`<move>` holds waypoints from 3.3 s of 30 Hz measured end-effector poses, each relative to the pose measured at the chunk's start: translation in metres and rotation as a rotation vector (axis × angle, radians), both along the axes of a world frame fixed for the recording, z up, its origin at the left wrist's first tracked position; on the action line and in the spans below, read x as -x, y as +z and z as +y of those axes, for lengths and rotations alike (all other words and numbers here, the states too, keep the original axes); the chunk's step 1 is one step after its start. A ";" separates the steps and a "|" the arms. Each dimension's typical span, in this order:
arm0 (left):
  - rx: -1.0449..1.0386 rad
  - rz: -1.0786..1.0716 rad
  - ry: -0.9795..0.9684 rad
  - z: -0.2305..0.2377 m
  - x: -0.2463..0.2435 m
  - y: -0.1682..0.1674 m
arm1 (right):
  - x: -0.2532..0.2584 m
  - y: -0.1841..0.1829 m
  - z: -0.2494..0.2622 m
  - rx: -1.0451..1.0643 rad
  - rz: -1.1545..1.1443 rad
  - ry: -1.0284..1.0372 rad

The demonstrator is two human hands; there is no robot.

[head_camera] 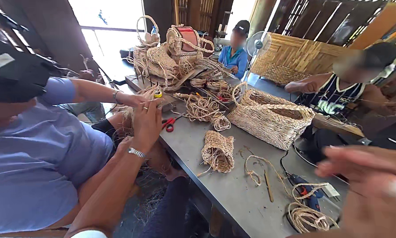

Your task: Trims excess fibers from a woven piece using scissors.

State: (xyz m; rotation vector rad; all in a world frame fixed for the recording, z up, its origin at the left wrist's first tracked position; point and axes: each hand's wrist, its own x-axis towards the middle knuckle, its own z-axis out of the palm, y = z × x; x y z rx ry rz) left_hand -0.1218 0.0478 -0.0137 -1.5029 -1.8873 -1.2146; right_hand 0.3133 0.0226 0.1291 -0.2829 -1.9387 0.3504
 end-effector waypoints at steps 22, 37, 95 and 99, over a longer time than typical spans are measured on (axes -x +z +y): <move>0.220 -0.457 -0.755 -0.075 -0.182 -0.061 | 0.105 -0.233 -0.047 0.658 -0.048 -0.187; 0.101 -0.496 -0.616 -0.038 -0.175 -0.064 | 0.051 -0.226 -0.011 0.929 0.029 0.130; 0.229 -0.575 -0.654 -0.004 -0.155 -0.075 | 0.118 -0.200 -0.022 1.611 0.558 0.505; 0.234 -0.550 -0.636 -0.004 -0.156 -0.075 | 0.117 -0.201 -0.023 1.610 0.567 0.505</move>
